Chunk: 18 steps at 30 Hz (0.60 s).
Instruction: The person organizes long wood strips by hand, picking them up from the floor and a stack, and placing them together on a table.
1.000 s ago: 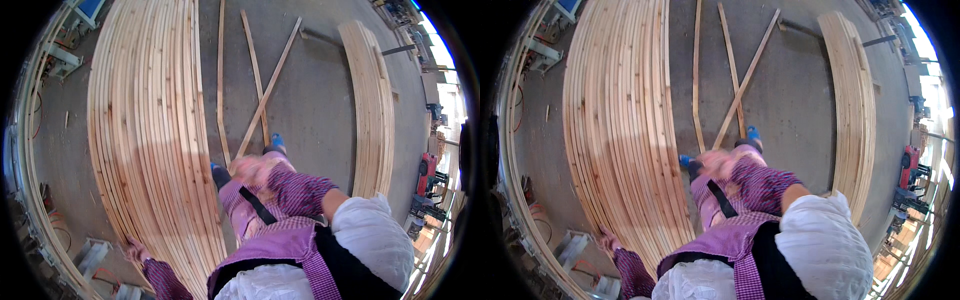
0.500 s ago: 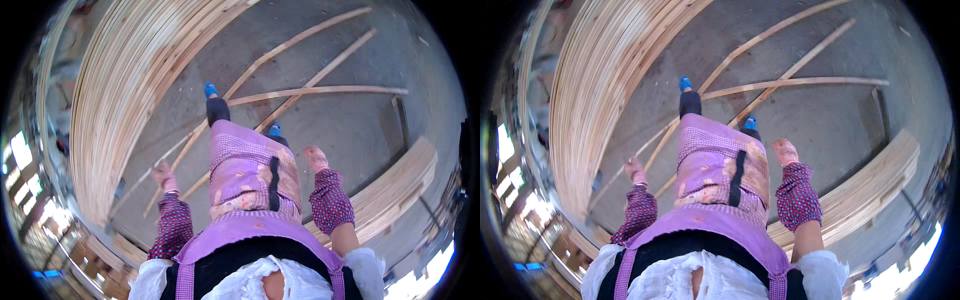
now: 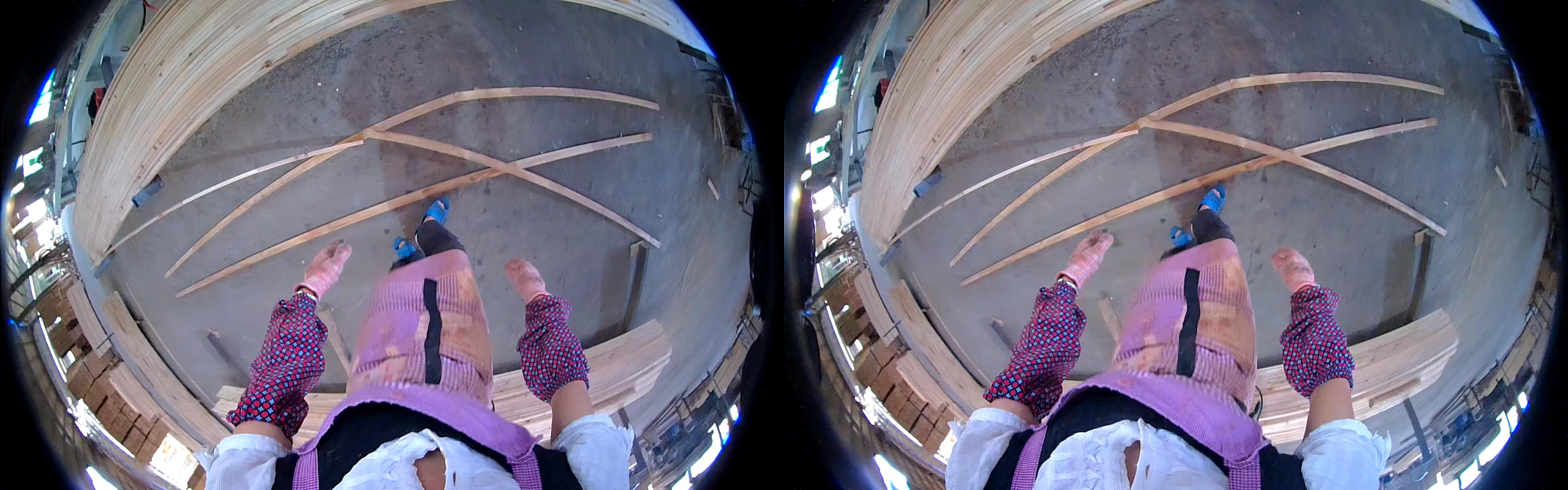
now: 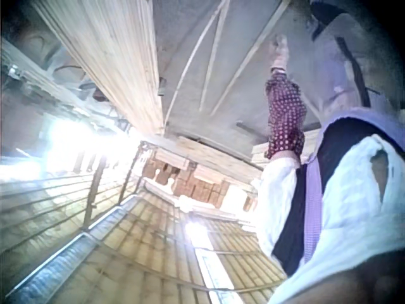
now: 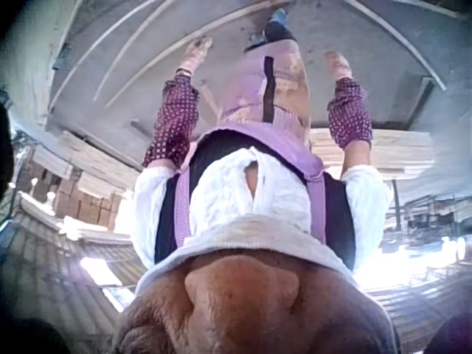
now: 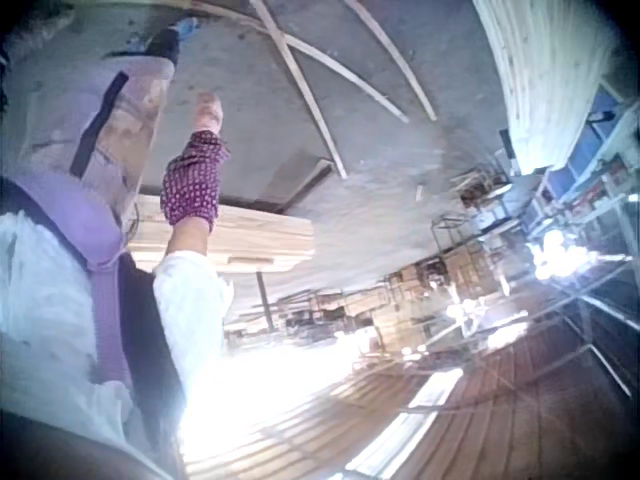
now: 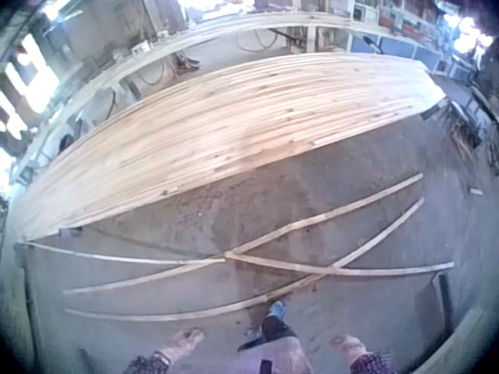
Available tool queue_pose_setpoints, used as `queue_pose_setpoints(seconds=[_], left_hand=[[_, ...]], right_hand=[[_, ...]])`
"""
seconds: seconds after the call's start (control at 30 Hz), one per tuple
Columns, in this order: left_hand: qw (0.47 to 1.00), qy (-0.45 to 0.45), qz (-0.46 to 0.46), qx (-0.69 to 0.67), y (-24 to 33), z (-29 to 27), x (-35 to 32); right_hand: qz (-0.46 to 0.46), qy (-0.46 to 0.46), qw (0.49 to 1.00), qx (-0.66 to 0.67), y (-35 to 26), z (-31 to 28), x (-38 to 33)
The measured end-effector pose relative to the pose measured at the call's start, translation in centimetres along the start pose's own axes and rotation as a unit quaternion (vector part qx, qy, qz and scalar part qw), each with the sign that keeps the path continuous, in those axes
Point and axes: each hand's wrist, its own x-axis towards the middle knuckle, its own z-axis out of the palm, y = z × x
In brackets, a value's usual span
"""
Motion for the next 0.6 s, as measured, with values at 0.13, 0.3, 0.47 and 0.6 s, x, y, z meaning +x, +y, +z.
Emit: queue_pose_setpoints(seconds=[0.13,0.3,0.47,0.6], left_hand=[[0.999,-0.016,0.015,-0.030,-5.2,3.0,2.6],[0.999,0.007,-0.003,0.049,-5.0,7.0,6.9],[0.998,0.015,0.035,0.050,-9.5,12.1,18.4],[0.996,0.031,0.027,-0.074,-8.5,16.7,26.9]], right_hand=[[-0.055,0.000,0.995,-0.078,0.0,0.1,1.9],[-0.078,0.051,0.970,-0.223,0.6,2.0,10.1],[-0.106,0.060,0.948,-0.294,-0.9,2.7,21.3],[-0.118,0.147,0.918,-0.349,2.3,2.9,29.4]])
